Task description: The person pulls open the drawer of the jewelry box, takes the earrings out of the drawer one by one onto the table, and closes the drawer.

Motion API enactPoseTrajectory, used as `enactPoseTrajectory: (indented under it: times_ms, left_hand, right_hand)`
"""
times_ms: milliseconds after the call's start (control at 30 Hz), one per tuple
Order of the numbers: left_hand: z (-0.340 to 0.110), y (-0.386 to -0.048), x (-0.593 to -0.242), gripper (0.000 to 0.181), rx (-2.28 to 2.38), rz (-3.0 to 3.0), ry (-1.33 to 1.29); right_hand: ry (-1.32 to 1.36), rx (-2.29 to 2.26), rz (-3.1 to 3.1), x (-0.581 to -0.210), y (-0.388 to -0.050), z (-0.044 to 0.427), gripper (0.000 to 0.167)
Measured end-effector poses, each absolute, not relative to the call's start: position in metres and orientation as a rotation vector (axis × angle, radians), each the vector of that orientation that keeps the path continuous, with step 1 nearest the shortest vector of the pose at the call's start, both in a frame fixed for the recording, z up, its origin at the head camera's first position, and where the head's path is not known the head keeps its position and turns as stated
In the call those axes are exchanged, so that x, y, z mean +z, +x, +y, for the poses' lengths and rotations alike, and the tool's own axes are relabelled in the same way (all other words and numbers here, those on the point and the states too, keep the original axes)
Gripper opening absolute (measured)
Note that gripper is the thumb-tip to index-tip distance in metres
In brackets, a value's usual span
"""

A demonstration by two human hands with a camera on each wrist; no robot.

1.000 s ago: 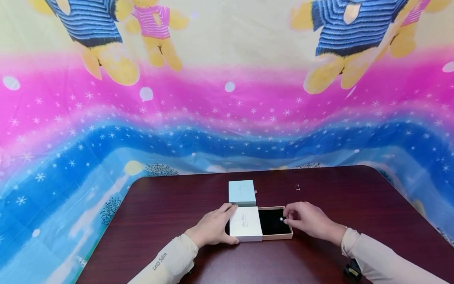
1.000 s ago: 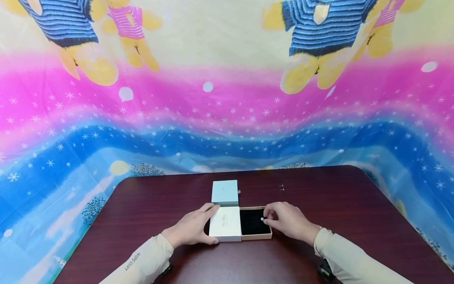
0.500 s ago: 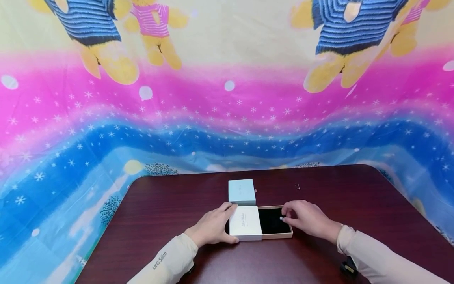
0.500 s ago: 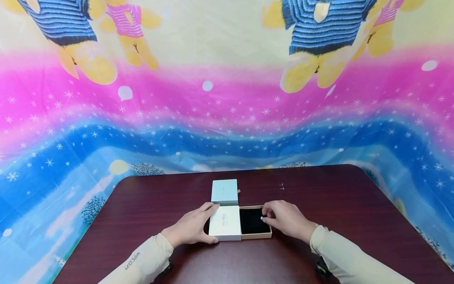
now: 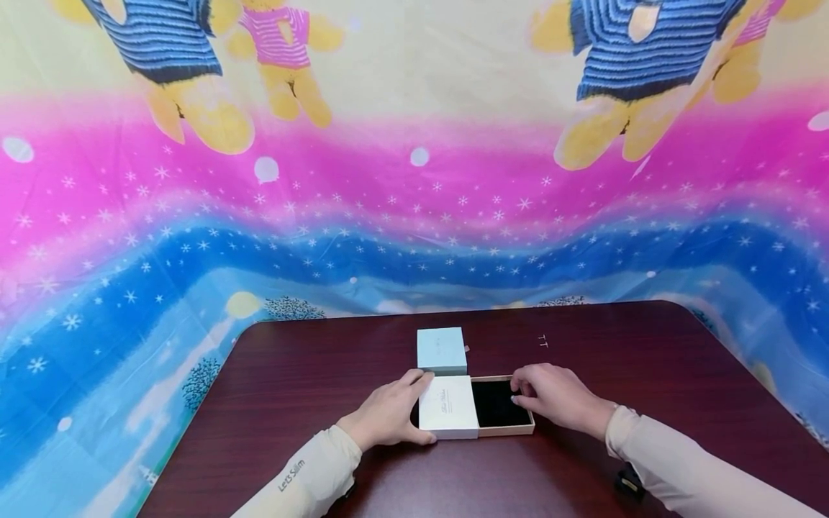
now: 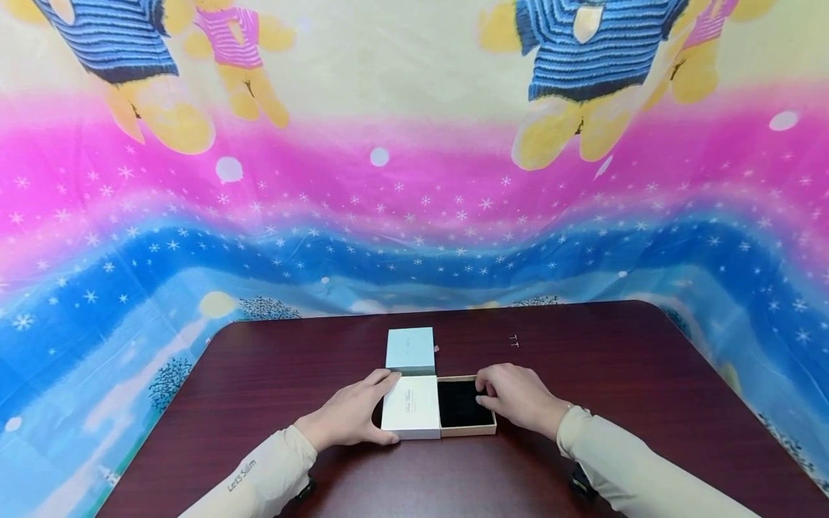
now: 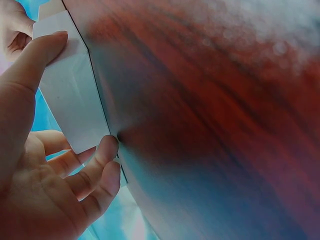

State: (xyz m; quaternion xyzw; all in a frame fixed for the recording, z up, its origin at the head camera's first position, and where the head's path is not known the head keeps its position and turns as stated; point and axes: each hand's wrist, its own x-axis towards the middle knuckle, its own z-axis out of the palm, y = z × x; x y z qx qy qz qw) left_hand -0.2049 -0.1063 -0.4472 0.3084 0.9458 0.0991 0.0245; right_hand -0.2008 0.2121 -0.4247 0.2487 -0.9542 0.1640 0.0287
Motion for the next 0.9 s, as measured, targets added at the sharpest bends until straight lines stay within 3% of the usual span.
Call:
enactPoseTrajectory:
  times_ms: [900]
  left_hand:
    - [-0.1055, -0.205, -0.4479, 0.105, 0.317, 2.927, 0.953]
  right_hand:
    - [0.833, 0.417, -2.928, -0.4288, -0.2029, 0.2093, 0.013]
